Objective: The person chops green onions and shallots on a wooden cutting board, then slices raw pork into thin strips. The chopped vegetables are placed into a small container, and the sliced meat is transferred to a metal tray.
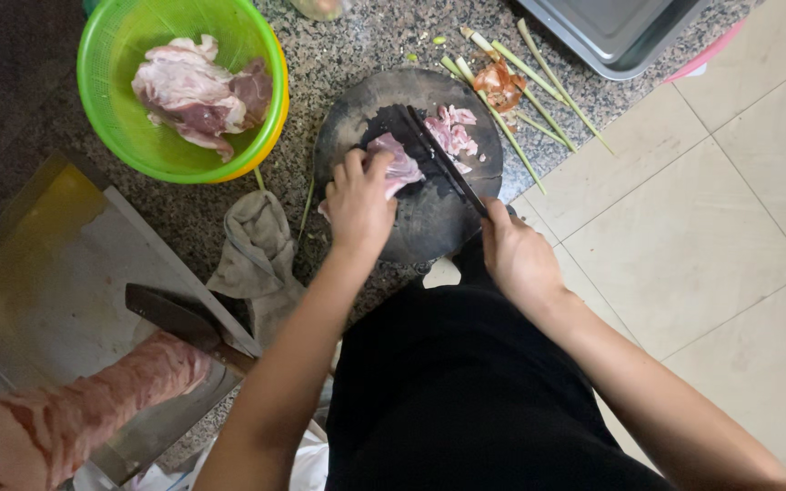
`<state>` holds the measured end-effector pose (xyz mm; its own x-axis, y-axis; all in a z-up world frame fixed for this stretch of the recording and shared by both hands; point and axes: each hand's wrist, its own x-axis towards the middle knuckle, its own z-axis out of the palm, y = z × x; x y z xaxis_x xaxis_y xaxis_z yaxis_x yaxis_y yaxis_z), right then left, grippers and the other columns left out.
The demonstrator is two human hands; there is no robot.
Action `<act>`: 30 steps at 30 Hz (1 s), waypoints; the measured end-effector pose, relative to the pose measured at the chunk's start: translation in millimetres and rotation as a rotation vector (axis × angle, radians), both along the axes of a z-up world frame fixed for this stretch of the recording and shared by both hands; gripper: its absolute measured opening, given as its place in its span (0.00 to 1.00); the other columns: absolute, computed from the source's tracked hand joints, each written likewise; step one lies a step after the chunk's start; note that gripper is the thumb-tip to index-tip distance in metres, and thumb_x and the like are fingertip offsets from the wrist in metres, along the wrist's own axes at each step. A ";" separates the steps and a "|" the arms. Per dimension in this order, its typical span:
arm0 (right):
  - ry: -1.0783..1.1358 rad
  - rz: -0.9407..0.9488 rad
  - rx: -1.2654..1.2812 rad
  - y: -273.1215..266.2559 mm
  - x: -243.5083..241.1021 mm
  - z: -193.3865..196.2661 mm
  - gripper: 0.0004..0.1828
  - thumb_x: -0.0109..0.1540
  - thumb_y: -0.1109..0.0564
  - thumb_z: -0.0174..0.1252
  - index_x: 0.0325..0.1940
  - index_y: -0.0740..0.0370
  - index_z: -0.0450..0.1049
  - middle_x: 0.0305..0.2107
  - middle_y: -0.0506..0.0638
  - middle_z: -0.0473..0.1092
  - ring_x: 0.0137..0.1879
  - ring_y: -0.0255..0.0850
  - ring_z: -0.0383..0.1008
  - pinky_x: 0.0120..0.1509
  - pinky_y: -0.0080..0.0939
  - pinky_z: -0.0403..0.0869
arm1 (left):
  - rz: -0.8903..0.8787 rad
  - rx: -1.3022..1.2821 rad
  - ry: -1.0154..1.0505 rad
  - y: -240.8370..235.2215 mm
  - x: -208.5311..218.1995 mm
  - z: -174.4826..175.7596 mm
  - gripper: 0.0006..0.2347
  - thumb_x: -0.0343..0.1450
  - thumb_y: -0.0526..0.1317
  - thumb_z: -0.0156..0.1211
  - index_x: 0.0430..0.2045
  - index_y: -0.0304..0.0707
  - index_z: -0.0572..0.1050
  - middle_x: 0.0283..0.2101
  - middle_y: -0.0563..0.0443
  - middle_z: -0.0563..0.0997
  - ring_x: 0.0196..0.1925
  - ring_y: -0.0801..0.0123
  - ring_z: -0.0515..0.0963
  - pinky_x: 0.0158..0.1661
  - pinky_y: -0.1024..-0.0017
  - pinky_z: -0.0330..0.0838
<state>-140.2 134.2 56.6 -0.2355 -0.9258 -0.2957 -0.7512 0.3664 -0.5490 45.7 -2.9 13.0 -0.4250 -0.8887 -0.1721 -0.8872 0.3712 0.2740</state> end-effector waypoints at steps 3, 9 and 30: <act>0.004 -0.018 0.011 -3.9 -5.4 2.0 0.17 0.68 0.57 0.51 0.61 0.62 0.65 0.27 0.69 0.75 0.32 0.67 0.76 0.38 0.64 0.74 | 0.101 0.279 0.267 -21.6 13.2 -6.5 0.22 0.63 0.37 0.69 0.52 0.46 0.76 0.53 0.43 0.79 0.53 0.55 0.79 0.51 0.60 0.76; -0.034 -0.047 0.015 -7.8 -7.3 0.7 0.17 0.68 0.57 0.50 0.61 0.62 0.64 0.24 0.69 0.74 0.31 0.67 0.76 0.37 0.65 0.73 | 0.307 1.181 0.635 -61.1 36.0 -24.4 0.21 0.68 0.41 0.63 0.54 0.29 0.77 0.49 0.40 0.85 0.48 0.63 0.86 0.46 0.71 0.80; 0.088 0.163 0.089 -5.5 37.0 -14.0 0.28 0.64 0.58 0.54 0.69 0.58 0.59 0.36 0.68 0.73 0.30 0.63 0.78 0.34 0.60 0.77 | -0.128 -0.079 0.226 -10.4 10.0 6.5 0.08 0.67 0.37 0.65 0.34 0.34 0.78 0.53 0.43 0.78 0.56 0.50 0.75 0.54 0.54 0.67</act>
<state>-103.2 128.8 42.5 -0.1131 -0.9251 -0.3625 -0.8484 0.2798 -0.4494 55.6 -13.3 19.4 -0.5548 -0.8319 0.0075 -0.7510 0.5047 0.4257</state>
